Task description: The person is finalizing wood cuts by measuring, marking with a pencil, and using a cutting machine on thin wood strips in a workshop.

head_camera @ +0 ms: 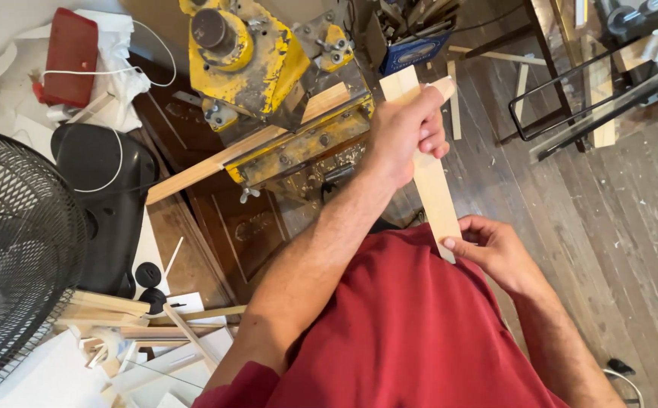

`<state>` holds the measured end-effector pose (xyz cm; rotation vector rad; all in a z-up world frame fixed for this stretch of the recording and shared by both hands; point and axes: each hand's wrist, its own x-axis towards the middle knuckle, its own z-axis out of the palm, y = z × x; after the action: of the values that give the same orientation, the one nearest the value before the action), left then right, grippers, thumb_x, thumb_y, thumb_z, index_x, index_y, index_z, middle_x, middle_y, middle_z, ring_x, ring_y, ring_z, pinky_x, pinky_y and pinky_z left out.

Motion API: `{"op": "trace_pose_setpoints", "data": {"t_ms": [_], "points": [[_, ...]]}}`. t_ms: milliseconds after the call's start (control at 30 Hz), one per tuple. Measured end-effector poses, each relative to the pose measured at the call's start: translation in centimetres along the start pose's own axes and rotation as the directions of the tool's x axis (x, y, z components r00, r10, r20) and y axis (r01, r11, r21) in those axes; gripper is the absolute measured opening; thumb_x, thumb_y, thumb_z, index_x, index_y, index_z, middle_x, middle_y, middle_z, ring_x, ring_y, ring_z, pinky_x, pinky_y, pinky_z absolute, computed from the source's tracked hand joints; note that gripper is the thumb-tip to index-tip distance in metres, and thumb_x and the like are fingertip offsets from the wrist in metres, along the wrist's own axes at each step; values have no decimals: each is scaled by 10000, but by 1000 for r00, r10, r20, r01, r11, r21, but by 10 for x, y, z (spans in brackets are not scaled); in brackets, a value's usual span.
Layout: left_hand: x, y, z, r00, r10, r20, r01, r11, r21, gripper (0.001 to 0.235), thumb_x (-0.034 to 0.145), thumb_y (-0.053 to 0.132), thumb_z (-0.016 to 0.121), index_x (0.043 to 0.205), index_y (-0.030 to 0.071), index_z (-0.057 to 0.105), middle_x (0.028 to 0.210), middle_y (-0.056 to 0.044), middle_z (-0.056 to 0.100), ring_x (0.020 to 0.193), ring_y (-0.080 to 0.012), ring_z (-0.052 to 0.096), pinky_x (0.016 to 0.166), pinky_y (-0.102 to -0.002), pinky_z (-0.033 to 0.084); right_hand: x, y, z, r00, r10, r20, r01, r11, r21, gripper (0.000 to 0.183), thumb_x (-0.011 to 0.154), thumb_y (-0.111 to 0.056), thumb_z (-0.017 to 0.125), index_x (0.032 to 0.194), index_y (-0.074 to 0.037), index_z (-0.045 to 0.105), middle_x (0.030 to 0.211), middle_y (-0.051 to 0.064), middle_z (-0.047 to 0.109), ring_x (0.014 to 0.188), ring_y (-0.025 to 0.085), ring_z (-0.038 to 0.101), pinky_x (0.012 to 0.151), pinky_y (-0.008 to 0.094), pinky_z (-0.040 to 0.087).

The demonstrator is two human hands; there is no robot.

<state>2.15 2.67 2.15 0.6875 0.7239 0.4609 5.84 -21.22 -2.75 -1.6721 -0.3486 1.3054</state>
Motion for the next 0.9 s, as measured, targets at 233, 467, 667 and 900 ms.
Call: {"op": "trace_pose_setpoints", "data": {"t_ms": [233, 467, 667, 900], "points": [[0, 1, 4, 999, -34, -17, 34, 999, -20, 285, 794, 92, 589, 547, 120, 449, 442, 2, 329, 331, -105, 386, 361, -339, 442, 0, 3, -3, 999, -26, 29, 27, 999, -37, 148, 802, 11, 828, 922, 62, 759, 741, 125, 706, 712, 182, 670, 666, 352, 575], [0, -1, 1, 999, -45, 17, 45, 999, -4, 283, 844, 116, 603, 577, 138, 510, 450, 44, 390, 341, -78, 427, 370, -302, 449, 0, 7, -3, 999, -45, 26, 46, 998, -34, 154, 799, 5, 831, 924, 57, 757, 745, 133, 718, 726, 187, 681, 684, 352, 583], [40, 19, -43, 991, -127, -33, 106, 922, -373, 163, 994, 141, 593, 1089, 10, 585, 588, 52, 434, 412, -62, 331, 339, -235, 254, -37, -50, -5, 861, -397, -319, 220, 855, -470, 345, 941, -84, 756, 1268, -63, 649, 1062, 76, 694, 964, 175, 677, 955, 308, 556], [10, 50, -13, 994, -29, 109, 56, 967, -247, 373, 907, 175, 566, 584, 177, 380, 486, 51, 276, 384, -69, 230, 348, -250, 188, -66, -119, 1, 841, -522, -143, 305, 675, -672, 563, 884, -407, 654, 1311, -42, 666, 1228, 118, 722, 1071, 246, 690, 966, 399, 537]]}}
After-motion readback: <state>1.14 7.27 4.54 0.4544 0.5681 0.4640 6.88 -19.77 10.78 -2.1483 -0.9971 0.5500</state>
